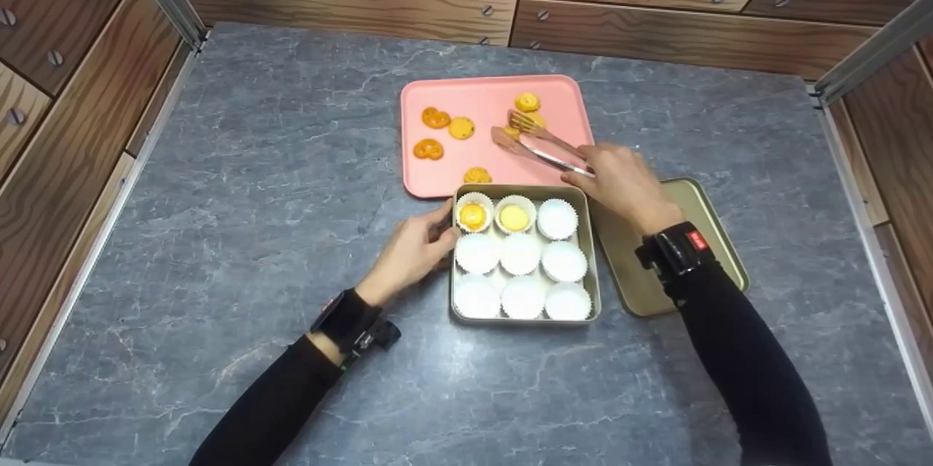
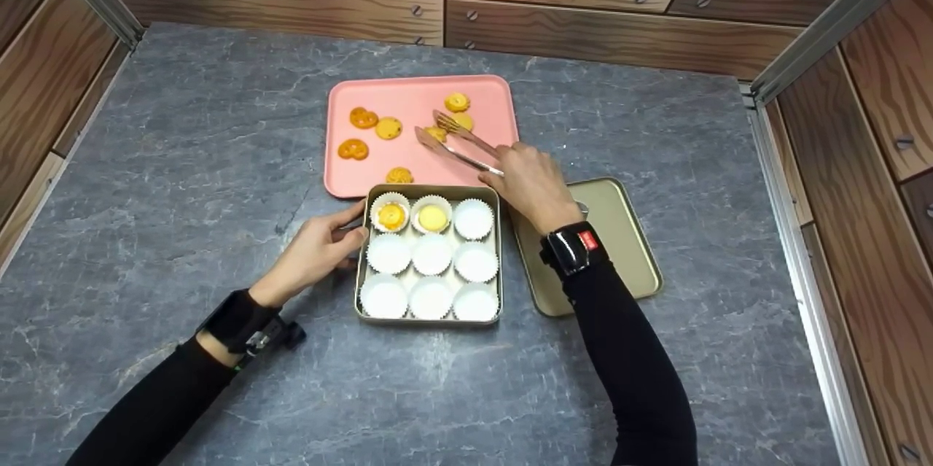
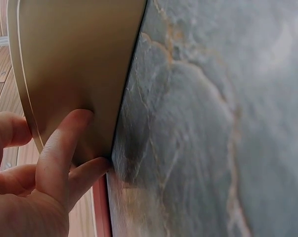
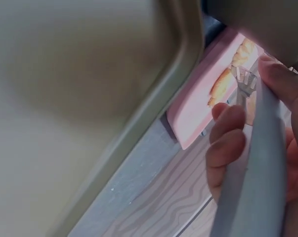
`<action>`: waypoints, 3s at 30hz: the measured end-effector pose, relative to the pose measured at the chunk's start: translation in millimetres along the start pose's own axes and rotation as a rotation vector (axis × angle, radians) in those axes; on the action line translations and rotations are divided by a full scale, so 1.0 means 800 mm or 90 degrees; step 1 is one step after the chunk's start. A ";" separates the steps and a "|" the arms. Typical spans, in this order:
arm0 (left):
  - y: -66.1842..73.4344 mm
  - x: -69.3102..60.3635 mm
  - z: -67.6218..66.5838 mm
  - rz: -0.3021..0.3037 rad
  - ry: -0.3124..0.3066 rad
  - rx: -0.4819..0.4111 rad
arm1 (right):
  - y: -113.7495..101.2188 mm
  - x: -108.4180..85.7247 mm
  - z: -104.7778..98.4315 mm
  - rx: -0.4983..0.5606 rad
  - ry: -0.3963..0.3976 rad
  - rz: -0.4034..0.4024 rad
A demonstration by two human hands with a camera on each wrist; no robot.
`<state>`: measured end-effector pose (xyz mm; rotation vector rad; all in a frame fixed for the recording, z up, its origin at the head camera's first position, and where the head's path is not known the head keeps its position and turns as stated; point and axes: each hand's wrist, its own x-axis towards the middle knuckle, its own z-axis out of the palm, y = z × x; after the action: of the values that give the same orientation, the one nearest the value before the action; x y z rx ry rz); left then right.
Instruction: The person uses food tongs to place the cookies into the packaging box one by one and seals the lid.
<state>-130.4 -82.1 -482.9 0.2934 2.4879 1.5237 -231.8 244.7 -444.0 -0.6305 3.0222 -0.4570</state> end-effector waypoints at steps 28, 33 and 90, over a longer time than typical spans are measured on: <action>0.001 0.000 0.002 -0.004 -0.002 -0.008 | 0.006 -0.044 -0.018 0.046 0.129 -0.039; 0.002 0.000 0.002 -0.004 0.003 -0.012 | 0.004 -0.065 -0.026 0.055 0.150 -0.051; 0.002 -0.001 0.003 -0.018 0.012 -0.011 | -0.030 -0.202 -0.060 -0.196 0.165 -0.162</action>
<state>-128.7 -79.7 -482.6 0.2416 2.4820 1.5433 -77.9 300.5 -397.2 -1.0603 3.3031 -0.0762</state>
